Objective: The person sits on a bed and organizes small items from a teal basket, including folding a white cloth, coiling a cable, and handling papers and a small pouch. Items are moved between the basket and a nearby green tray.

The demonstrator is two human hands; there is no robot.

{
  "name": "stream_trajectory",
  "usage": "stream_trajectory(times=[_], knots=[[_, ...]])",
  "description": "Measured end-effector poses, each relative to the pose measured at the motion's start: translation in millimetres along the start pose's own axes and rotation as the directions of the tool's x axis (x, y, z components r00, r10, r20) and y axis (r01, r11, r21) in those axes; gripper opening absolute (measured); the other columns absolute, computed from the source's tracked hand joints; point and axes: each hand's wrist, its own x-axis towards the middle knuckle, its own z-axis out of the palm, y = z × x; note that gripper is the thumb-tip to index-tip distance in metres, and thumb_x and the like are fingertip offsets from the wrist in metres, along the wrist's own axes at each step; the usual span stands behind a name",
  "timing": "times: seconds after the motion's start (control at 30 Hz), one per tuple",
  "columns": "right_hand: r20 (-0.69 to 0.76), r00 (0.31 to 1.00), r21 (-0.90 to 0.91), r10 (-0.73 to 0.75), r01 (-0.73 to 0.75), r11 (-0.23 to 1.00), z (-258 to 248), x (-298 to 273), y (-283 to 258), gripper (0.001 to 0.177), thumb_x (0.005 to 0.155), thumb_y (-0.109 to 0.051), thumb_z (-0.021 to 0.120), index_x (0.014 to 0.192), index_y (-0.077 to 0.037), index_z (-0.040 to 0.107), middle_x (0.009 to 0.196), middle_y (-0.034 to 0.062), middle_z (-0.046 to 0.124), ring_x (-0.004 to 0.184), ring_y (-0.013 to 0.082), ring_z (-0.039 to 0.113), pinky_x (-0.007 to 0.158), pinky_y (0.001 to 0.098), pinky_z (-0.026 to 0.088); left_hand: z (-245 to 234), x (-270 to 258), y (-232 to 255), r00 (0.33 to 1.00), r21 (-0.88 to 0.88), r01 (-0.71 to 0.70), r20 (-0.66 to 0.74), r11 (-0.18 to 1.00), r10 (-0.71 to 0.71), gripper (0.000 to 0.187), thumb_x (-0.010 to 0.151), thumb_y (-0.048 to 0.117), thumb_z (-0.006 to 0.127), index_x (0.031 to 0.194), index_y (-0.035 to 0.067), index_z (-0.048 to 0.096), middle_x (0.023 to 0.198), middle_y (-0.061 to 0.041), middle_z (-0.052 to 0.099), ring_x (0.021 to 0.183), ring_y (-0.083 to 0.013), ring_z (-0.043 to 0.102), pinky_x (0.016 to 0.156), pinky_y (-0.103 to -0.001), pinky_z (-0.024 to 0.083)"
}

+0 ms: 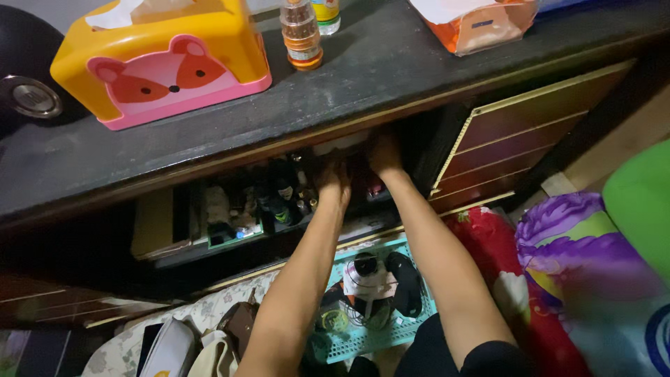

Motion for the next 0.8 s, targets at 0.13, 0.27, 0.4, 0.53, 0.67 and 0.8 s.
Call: stream_trajectory(times=[0.13, 0.27, 0.4, 0.53, 0.67, 0.8], knots=[[0.235, 0.971, -0.06, 0.047, -0.033, 0.998, 5.4, 0.5, -7.9, 0.027, 0.094, -0.018, 0.055, 0.108, -0.002, 0.072, 0.111, 0.0287, 0.068, 0.105, 0.0474, 0.064, 0.094, 0.0551, 0.049, -1.0, 9.1, 0.0, 0.998, 0.06, -0.011, -0.065, 0.998, 0.015, 0.027, 0.099, 0.011, 0.059, 0.125, 0.006, 0.061, 0.119, -0.012, 0.067, 0.105, -0.0247, 0.065, 0.089, -0.035, 0.054], [0.516, 0.851, -0.212, 0.097, 0.017, 0.977, 6.3, 1.3, -11.4, 0.032, 0.092, -0.02, 0.055, 0.114, -0.003, 0.072, 0.118, 0.0279, 0.068, 0.111, 0.0451, 0.064, 0.099, 0.0542, 0.048, -4.2, 15.3, -4.2, 0.992, 0.131, -0.025, -0.12, 0.991, 0.041, 0.028, 0.099, 0.011, 0.057, 0.127, 0.006, 0.061, 0.121, -0.012, 0.066, 0.106, -0.0248, 0.064, 0.09, -0.035, 0.054], [0.387, 0.921, 0.066, -0.045, 0.022, 0.998, -8.6, 1.0, -19.5, 0.04, 0.09, -0.013, 0.053, 0.125, 0.002, 0.066, 0.126, 0.0339, 0.063, 0.116, 0.0496, 0.06, 0.1, 0.0534, 0.047, -8.6, 18.1, -7.2, 0.984, 0.195, -0.052, -0.156, 0.979, 0.083, 0.029, 0.1, 0.01, 0.056, 0.128, 0.005, 0.06, 0.123, -0.012, 0.065, 0.107, -0.0249, 0.064, 0.091, -0.035, 0.053], [0.543, 0.812, -0.03, 0.215, -0.237, 0.971, -44.2, 7.1, -52.3, 0.043, 0.091, -0.017, 0.051, 0.128, 0.0, 0.064, 0.13, 0.0321, 0.062, 0.118, 0.0477, 0.06, 0.101, 0.0532, 0.048, -14.1, 15.9, -13.5, 0.974, 0.273, -0.092, -0.177, 0.958, 0.144, 0.031, 0.1, 0.01, 0.055, 0.13, 0.005, 0.06, 0.125, -0.012, 0.064, 0.108, -0.025, 0.063, 0.092, -0.035, 0.052], [0.565, 0.772, -0.124, 0.292, -0.271, 0.955, -87.0, 20.6, -96.2, 0.044, 0.093, -0.023, 0.051, 0.13, -0.002, 0.063, 0.132, 0.0303, 0.06, 0.119, 0.0468, 0.06, 0.099, 0.0539, 0.048, -19.8, 10.9, -20.9, 0.955, 0.369, -0.158, -0.178, 0.916, 0.236, 0.032, 0.101, 0.01, 0.053, 0.132, 0.004, 0.06, 0.127, -0.012, 0.064, 0.109, -0.025, 0.062, 0.093, -0.036, 0.052], [0.609, 0.725, -0.174, 0.32, -0.271, 0.947, -114.9, 27.5, -124.4, 0.046, 0.094, -0.028, 0.051, 0.131, -0.004, 0.062, 0.135, 0.0285, 0.059, 0.12, 0.0459, 0.059, 0.098, 0.0547, 0.049, -24.3, 8.6, -31.1, 0.939, 0.463, -0.197, -0.166, 0.864, 0.302, 0.033, 0.101, 0.009, 0.052, 0.133, 0.004, 0.059, 0.13, -0.012, 0.063, 0.11, -0.0251, 0.062, 0.094, -0.036, 0.051]])
